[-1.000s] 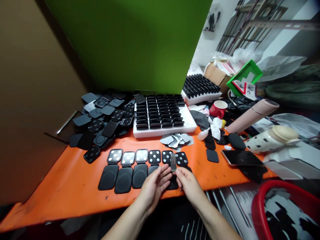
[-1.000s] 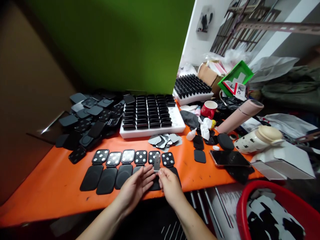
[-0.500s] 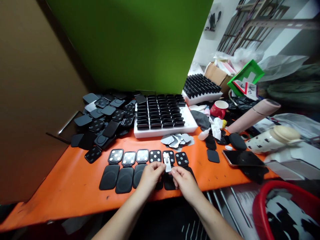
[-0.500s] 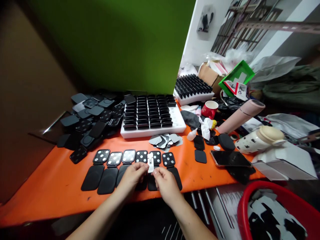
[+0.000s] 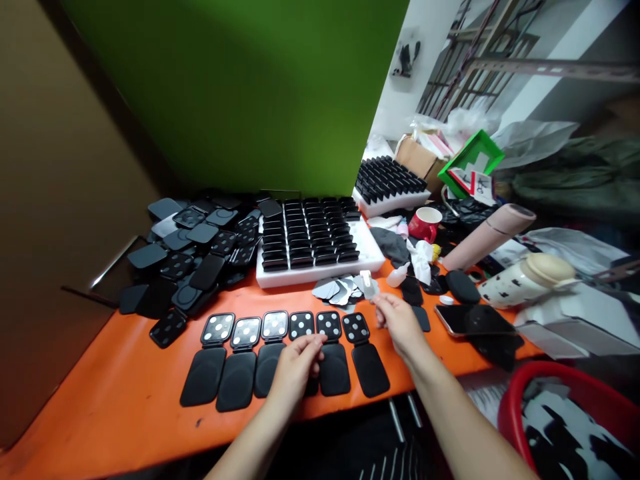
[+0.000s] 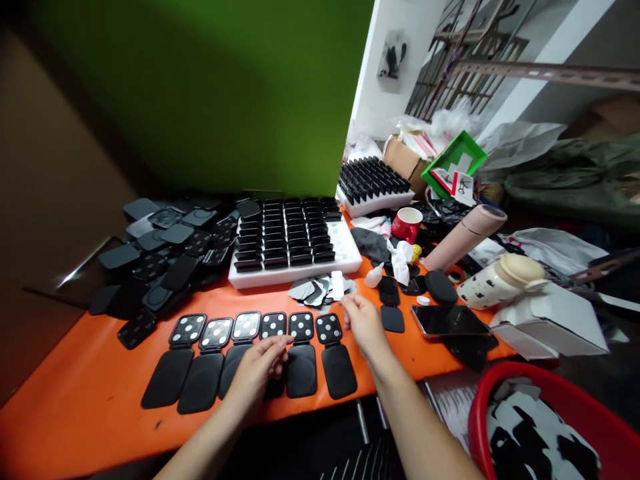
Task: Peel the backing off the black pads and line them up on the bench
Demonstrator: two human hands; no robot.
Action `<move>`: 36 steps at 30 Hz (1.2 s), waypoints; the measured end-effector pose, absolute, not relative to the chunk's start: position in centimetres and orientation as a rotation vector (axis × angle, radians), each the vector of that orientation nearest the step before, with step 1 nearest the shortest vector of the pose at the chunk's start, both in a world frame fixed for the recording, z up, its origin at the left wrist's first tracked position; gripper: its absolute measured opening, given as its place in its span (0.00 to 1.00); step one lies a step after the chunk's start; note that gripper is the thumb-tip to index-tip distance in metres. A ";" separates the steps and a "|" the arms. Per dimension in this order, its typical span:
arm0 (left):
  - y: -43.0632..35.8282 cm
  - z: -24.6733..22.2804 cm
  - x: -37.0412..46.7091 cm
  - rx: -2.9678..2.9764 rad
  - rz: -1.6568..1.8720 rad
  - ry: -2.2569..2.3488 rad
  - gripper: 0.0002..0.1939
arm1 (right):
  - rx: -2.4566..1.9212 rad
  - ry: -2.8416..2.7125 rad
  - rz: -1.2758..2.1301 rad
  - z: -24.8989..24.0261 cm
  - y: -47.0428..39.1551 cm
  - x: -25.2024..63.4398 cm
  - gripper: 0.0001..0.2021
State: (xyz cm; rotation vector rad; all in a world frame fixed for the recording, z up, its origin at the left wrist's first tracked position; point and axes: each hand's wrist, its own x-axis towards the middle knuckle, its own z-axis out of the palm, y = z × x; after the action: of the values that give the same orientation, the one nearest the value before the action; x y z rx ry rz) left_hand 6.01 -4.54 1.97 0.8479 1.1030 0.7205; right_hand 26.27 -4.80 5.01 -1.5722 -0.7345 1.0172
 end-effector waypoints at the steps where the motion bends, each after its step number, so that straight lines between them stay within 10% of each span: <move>1: -4.6 1.9 6.0 0.832 0.720 1.104 0.17 | -1.574 -0.721 1.005 4.9 -3.9 27.1 0.12; 36: -4.4 1.5 5.7 0.661 0.696 1.057 0.14 | -1.504 -0.482 1.113 2.9 1.9 29.4 0.15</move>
State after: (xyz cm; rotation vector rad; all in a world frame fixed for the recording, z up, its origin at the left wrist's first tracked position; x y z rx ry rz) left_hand 5.73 -4.45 1.51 0.6612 1.0570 0.6958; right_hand 29.44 1.94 2.93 -1.5043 -0.4825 1.1130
